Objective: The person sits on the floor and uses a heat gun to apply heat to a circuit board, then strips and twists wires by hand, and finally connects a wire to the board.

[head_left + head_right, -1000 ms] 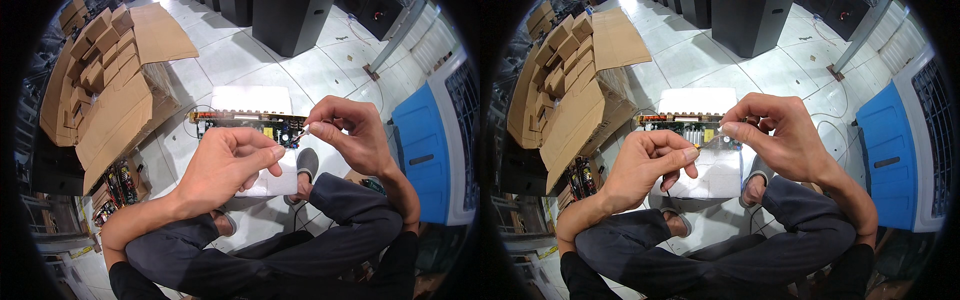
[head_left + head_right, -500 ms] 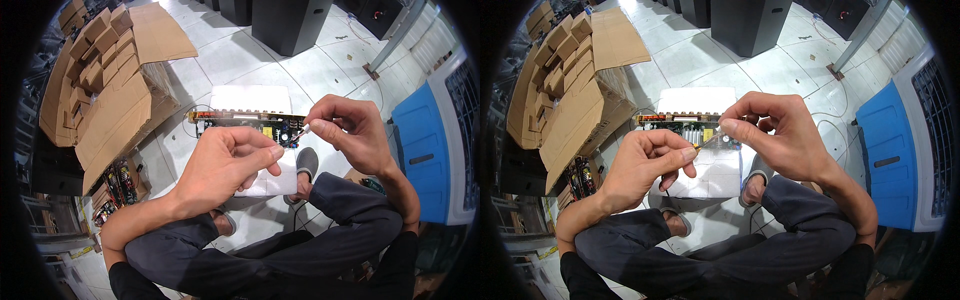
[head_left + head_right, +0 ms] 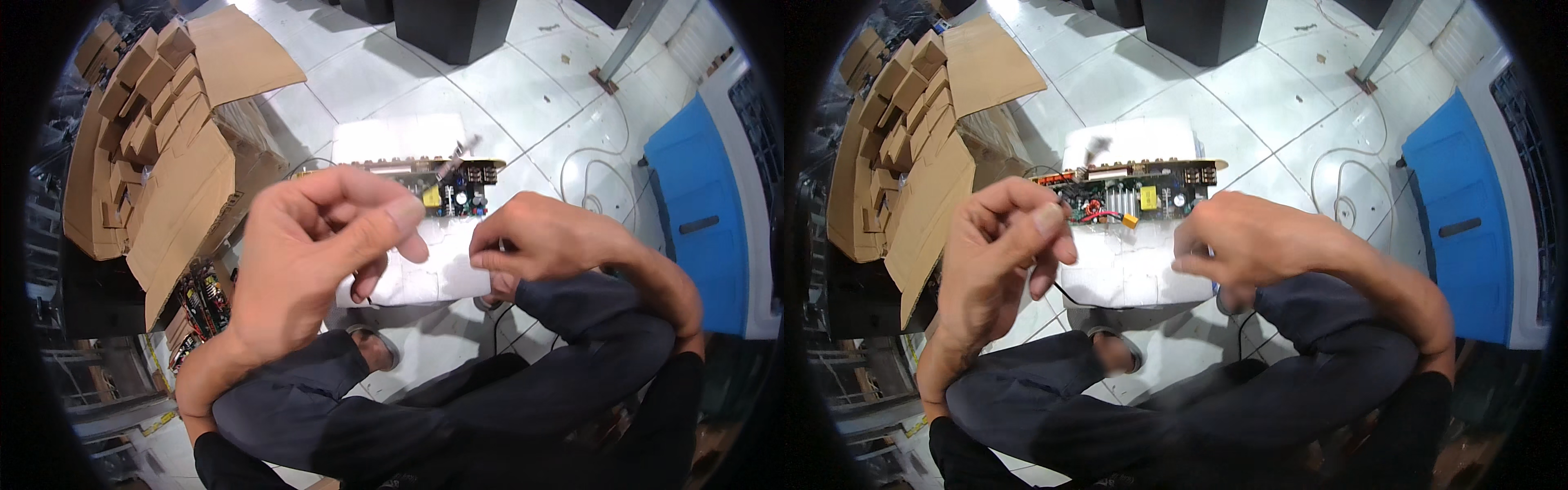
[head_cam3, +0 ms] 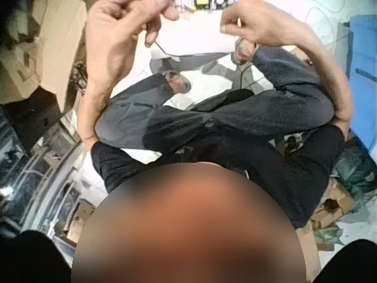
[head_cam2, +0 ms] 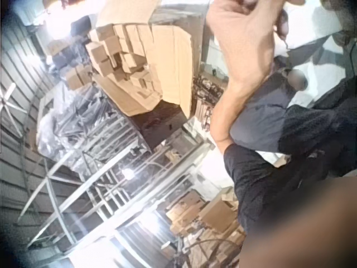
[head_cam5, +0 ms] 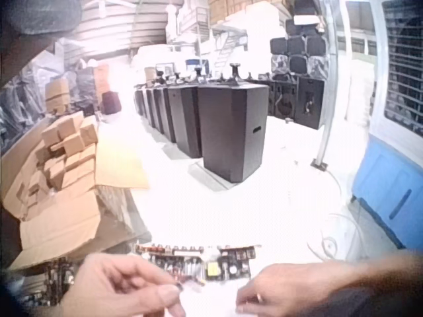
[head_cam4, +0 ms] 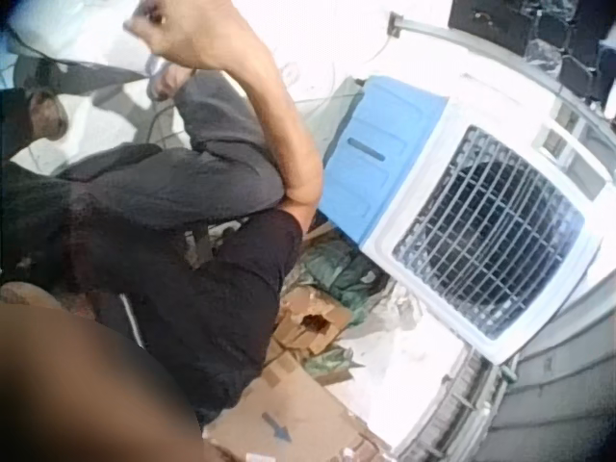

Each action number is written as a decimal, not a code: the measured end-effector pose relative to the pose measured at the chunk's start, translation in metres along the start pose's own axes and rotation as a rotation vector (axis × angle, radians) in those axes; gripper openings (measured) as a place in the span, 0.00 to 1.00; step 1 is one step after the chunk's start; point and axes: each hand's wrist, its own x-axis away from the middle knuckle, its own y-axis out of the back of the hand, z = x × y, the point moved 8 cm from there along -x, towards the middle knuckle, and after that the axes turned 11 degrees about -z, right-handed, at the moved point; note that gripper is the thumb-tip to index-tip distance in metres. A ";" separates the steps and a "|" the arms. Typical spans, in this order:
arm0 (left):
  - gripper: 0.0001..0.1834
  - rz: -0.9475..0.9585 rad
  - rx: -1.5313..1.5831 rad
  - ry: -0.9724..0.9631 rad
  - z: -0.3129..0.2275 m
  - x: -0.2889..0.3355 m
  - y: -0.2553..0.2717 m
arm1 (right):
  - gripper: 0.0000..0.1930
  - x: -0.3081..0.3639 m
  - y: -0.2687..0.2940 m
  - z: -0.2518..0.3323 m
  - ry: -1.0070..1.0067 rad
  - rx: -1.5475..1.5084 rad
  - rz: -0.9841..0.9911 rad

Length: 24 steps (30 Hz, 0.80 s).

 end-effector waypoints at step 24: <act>0.15 -0.139 0.008 -0.143 -0.014 -0.001 0.018 | 0.13 -0.022 -0.004 -0.025 0.057 0.262 -0.411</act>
